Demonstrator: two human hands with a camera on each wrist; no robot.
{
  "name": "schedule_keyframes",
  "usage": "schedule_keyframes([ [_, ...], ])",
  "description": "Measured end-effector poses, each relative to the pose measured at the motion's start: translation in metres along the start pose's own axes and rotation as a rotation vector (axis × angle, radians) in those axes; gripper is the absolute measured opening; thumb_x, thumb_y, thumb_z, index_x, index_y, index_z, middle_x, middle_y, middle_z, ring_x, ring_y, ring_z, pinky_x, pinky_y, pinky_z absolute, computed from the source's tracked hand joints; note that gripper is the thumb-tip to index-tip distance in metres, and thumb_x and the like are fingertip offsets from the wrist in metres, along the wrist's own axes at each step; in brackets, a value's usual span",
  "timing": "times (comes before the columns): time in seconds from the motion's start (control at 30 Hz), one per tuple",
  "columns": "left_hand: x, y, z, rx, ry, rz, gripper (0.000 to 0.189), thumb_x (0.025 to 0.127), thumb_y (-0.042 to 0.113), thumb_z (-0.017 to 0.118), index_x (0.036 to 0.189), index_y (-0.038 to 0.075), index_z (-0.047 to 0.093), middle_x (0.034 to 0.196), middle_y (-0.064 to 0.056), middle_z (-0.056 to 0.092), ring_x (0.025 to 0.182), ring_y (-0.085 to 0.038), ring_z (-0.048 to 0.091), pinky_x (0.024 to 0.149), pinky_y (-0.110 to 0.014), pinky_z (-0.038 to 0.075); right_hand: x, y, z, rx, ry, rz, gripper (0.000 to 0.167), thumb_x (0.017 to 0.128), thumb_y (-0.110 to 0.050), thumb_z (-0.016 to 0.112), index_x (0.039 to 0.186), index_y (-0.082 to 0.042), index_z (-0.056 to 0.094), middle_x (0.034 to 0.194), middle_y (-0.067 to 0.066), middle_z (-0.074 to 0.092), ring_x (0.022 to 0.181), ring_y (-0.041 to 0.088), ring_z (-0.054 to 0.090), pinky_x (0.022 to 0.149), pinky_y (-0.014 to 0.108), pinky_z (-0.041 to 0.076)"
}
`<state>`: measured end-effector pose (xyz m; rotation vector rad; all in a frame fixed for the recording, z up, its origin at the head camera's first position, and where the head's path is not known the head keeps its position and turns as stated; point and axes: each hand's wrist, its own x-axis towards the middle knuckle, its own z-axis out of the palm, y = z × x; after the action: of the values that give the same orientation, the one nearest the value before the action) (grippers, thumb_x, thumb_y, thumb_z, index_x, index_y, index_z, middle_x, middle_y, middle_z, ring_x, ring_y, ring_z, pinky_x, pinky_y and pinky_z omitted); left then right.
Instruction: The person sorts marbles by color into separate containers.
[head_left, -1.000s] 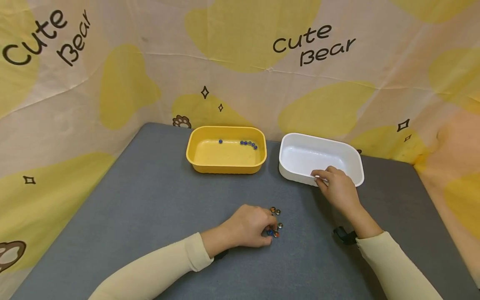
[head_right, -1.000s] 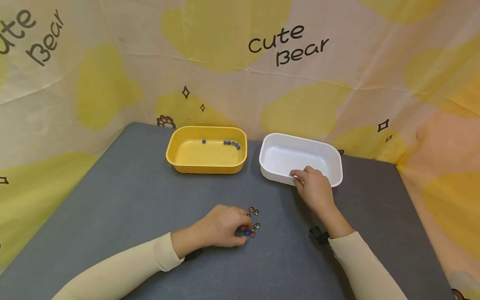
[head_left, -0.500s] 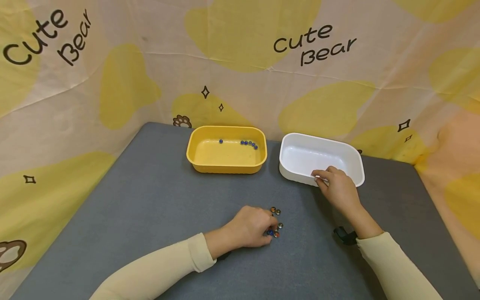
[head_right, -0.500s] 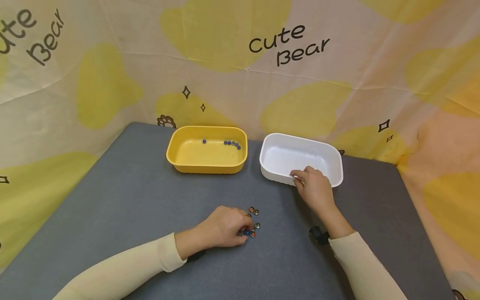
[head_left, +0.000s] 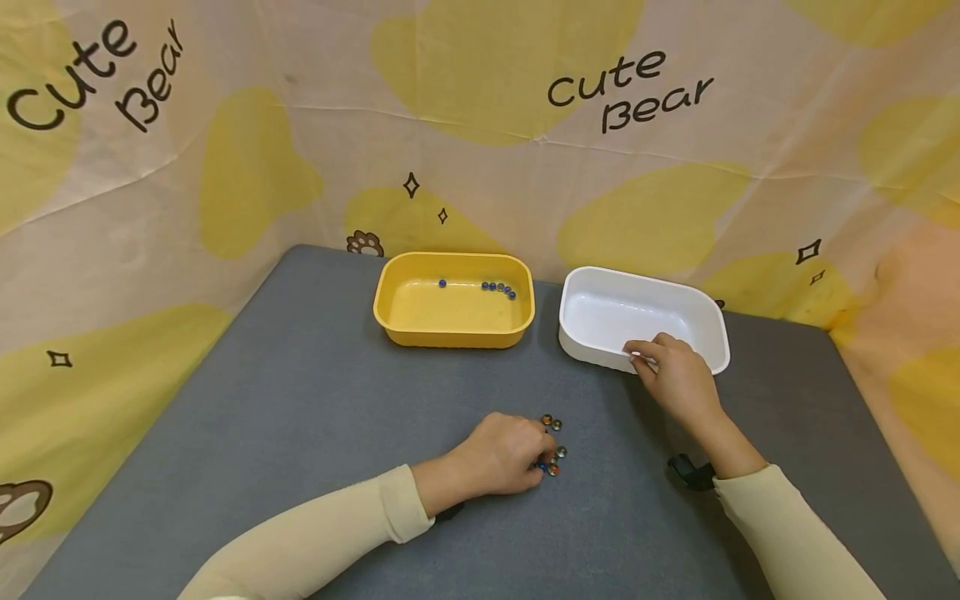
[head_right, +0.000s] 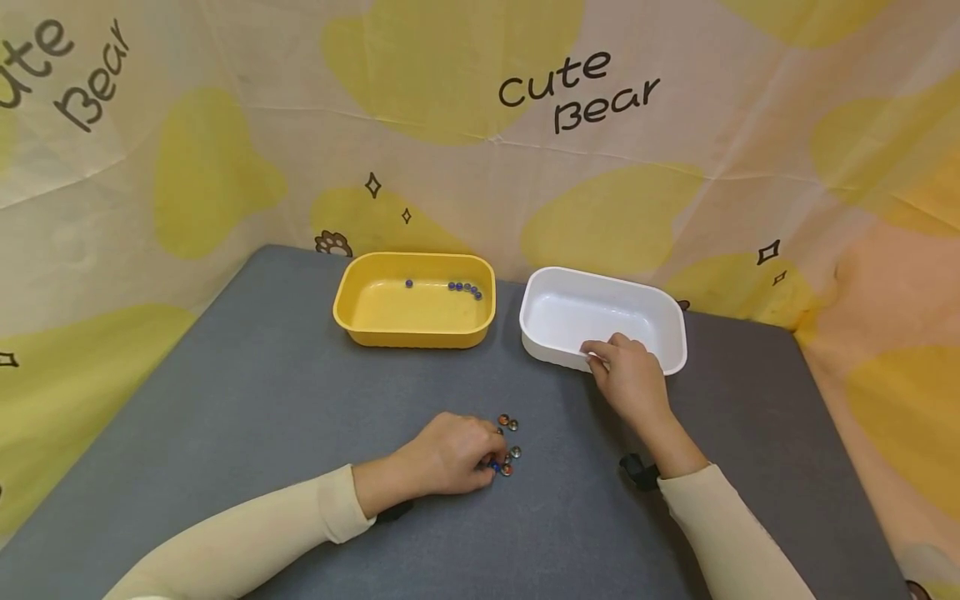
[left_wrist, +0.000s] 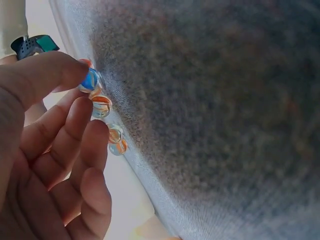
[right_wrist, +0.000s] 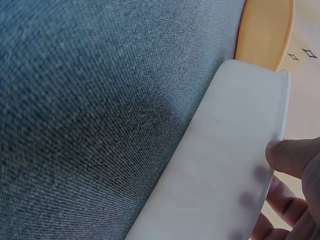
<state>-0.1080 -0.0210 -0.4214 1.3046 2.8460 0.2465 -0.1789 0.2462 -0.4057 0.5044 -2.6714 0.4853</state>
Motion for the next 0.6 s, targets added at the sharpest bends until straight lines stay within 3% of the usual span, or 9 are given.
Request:
schedule_keyframes([
  [0.23, 0.001, -0.002, -0.006, -0.01, 0.015, 0.018, 0.006, 0.076, 0.027, 0.072, 0.077, 0.029, 0.067, 0.073, 0.016, 0.056, 0.058, 0.001, 0.048, 0.047, -0.02, 0.038, 0.001, 0.0, -0.001, -0.004, 0.009, -0.014, 0.018, 0.08, -0.004, 0.073, 0.097, -0.01, 0.075, 0.068, 0.003, 0.054, 0.055, 0.016, 0.045, 0.049, 0.028, 0.032],
  [0.6, 0.002, -0.009, -0.028, -0.001, 0.064, 0.019, 0.006, 0.078, 0.032, 0.07, 0.081, 0.028, 0.068, 0.075, 0.016, 0.057, 0.062, 0.0, 0.051, 0.05, -0.021, 0.04, 0.0, 0.001, -0.001, -0.015, 0.0, -0.027, 0.018, 0.08, -0.005, 0.073, 0.097, -0.011, 0.075, 0.066, 0.001, 0.052, 0.054, 0.014, 0.044, 0.049, 0.027, 0.032],
])
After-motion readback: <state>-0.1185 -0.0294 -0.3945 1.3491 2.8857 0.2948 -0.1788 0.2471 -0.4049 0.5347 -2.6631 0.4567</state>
